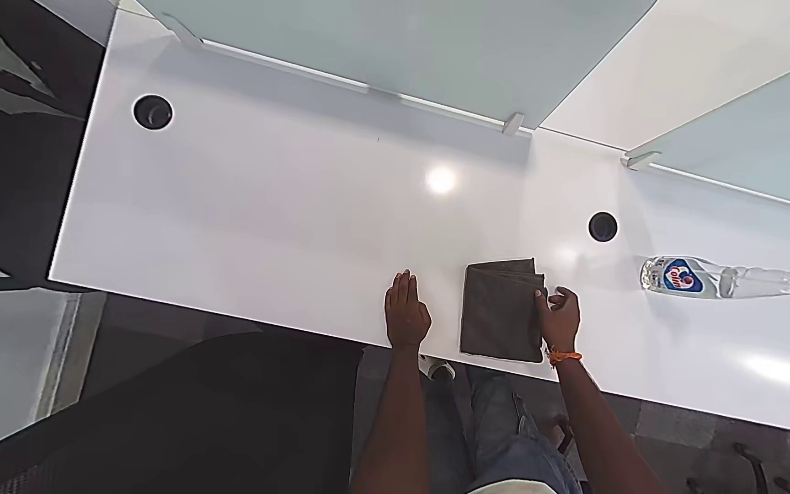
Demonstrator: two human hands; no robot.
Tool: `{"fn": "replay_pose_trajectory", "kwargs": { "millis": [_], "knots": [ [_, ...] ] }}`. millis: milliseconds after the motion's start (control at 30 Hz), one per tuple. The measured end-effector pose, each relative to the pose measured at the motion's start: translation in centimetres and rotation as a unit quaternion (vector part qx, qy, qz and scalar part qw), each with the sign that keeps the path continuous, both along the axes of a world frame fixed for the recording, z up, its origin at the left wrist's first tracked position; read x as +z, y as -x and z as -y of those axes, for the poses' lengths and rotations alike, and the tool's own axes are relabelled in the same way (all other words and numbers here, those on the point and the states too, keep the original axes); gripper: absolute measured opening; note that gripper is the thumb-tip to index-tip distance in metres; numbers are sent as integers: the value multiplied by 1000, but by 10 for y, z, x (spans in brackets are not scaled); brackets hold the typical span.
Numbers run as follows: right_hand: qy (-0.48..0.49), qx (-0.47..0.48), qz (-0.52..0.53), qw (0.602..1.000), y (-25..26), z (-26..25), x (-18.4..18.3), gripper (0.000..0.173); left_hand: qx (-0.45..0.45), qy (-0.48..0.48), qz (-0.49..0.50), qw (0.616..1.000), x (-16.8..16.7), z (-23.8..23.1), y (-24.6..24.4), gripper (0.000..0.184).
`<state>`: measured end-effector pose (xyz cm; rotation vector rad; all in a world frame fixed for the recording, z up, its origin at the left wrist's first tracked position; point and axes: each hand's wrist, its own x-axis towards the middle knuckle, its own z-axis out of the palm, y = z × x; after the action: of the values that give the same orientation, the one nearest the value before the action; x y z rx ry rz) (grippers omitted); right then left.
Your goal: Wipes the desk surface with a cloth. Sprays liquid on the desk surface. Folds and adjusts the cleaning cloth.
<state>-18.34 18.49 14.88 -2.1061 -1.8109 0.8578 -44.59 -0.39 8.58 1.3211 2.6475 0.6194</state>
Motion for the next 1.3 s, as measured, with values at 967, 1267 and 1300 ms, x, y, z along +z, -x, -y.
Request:
{"fn": "replay_pose_trajectory", "kwargs": {
  "millis": [967,1267,1300],
  "knots": [
    [102,130,-286,944,21,-37,28,18,0,-3,6,1000,0,0,0,53],
    [170,129,-218,952,25,-53,16,40,3,-7,6,1000,-1,0,2,52],
    [185,140,-211,949,19,-53,18,45,3,-6,10,1000,-2,1,0,52]
  ]
}}
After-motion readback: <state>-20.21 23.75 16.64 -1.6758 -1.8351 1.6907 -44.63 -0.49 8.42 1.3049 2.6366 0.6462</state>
